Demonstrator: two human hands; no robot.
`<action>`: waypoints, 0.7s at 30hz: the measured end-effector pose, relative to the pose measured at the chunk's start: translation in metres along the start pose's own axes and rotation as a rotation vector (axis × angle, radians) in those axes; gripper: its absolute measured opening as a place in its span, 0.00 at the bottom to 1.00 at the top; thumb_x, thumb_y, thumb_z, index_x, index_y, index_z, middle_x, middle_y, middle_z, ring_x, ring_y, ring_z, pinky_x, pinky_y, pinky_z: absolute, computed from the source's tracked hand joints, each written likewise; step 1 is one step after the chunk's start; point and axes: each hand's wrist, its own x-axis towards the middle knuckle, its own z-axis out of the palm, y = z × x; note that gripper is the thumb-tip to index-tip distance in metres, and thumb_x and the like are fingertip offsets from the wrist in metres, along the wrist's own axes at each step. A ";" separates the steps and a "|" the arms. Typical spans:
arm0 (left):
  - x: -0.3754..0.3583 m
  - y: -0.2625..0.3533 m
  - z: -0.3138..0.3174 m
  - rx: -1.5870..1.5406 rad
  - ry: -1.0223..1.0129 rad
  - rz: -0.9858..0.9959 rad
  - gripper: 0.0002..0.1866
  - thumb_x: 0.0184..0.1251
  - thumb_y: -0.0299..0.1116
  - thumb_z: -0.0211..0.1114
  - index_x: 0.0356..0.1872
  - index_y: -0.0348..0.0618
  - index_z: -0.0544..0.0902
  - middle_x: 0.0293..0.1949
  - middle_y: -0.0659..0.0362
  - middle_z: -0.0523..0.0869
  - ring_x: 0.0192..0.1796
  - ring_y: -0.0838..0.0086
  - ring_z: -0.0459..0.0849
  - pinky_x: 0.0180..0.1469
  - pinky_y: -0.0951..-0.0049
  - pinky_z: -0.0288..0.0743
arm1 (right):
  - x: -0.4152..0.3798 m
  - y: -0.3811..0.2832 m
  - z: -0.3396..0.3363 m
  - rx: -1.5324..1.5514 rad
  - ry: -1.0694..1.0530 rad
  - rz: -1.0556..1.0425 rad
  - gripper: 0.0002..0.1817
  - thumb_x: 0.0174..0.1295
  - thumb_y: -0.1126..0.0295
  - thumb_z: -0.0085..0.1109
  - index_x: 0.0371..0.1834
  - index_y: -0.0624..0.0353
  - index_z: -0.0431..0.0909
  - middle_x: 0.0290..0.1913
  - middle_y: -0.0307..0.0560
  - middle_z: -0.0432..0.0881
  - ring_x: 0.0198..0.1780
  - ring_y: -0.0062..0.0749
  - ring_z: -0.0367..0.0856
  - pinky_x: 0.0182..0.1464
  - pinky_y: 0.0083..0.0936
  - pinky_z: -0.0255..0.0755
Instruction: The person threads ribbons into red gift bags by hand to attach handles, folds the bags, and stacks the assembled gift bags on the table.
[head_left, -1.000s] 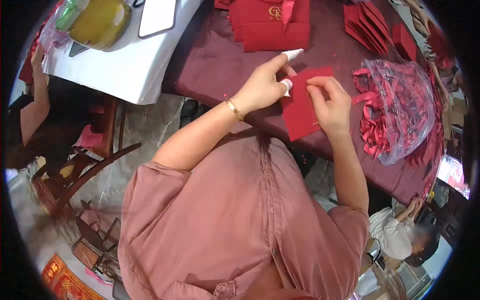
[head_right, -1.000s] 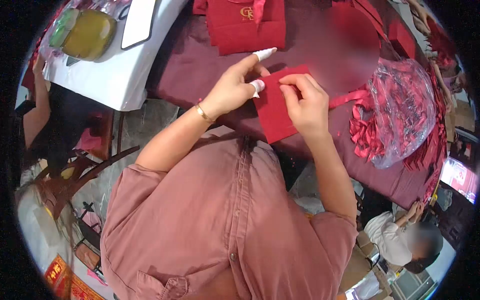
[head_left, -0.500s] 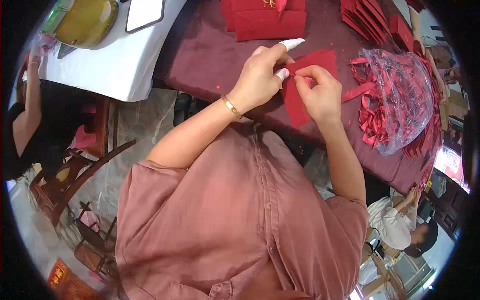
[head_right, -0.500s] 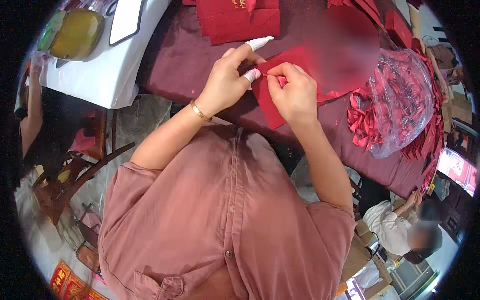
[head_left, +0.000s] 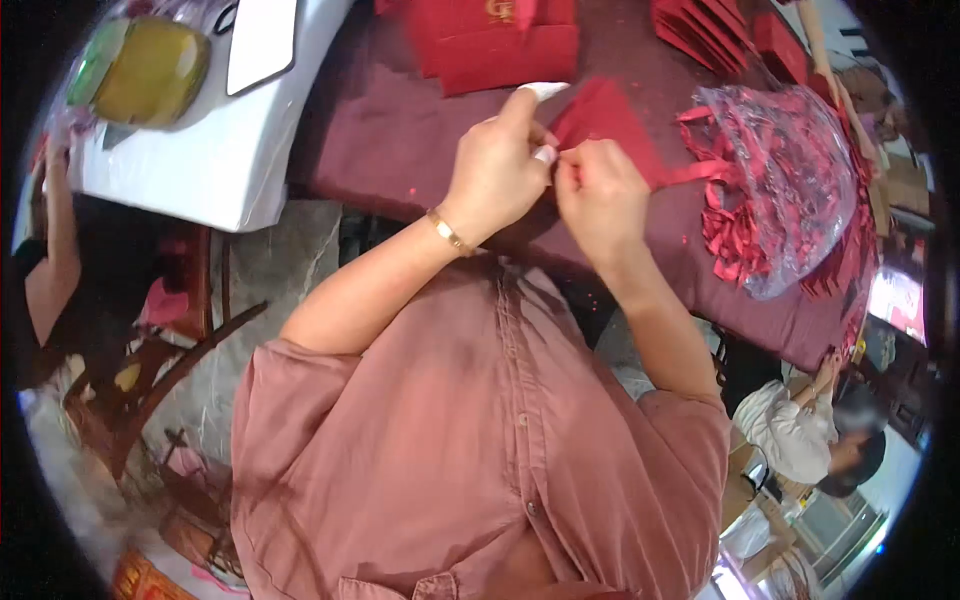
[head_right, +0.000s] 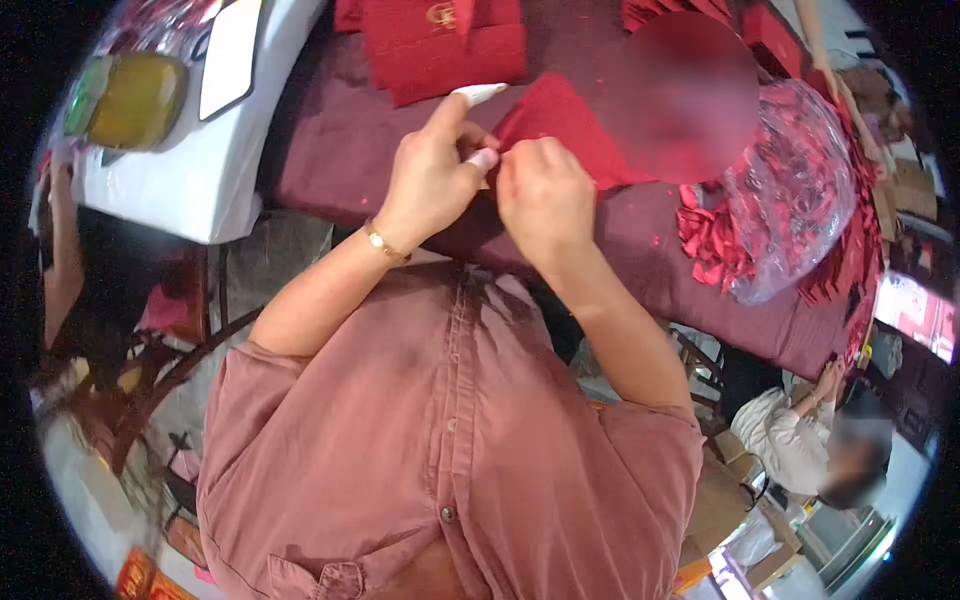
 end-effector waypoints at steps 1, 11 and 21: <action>0.000 -0.002 0.001 0.045 -0.024 -0.019 0.30 0.56 0.19 0.64 0.62 0.47 0.72 0.33 0.55 0.87 0.30 0.66 0.87 0.33 0.68 0.80 | -0.001 0.001 0.000 0.019 -0.017 0.022 0.04 0.52 0.76 0.63 0.27 0.59 0.76 0.28 0.50 0.79 0.30 0.48 0.81 0.34 0.41 0.76; 0.007 -0.004 -0.005 -0.292 -0.191 -0.258 0.31 0.60 0.15 0.61 0.67 0.47 0.70 0.36 0.61 0.81 0.36 0.82 0.77 0.37 0.81 0.75 | -0.006 0.021 -0.004 0.567 -0.166 0.507 0.07 0.55 0.73 0.63 0.36 0.60 0.85 0.32 0.49 0.86 0.32 0.31 0.84 0.36 0.26 0.76; 0.007 -0.005 -0.007 -0.423 -0.248 -0.299 0.34 0.61 0.13 0.60 0.70 0.47 0.68 0.36 0.61 0.80 0.37 0.81 0.78 0.37 0.81 0.74 | 0.005 0.009 -0.021 0.462 -0.282 0.522 0.06 0.57 0.74 0.64 0.36 0.62 0.84 0.31 0.39 0.85 0.34 0.18 0.80 0.38 0.20 0.74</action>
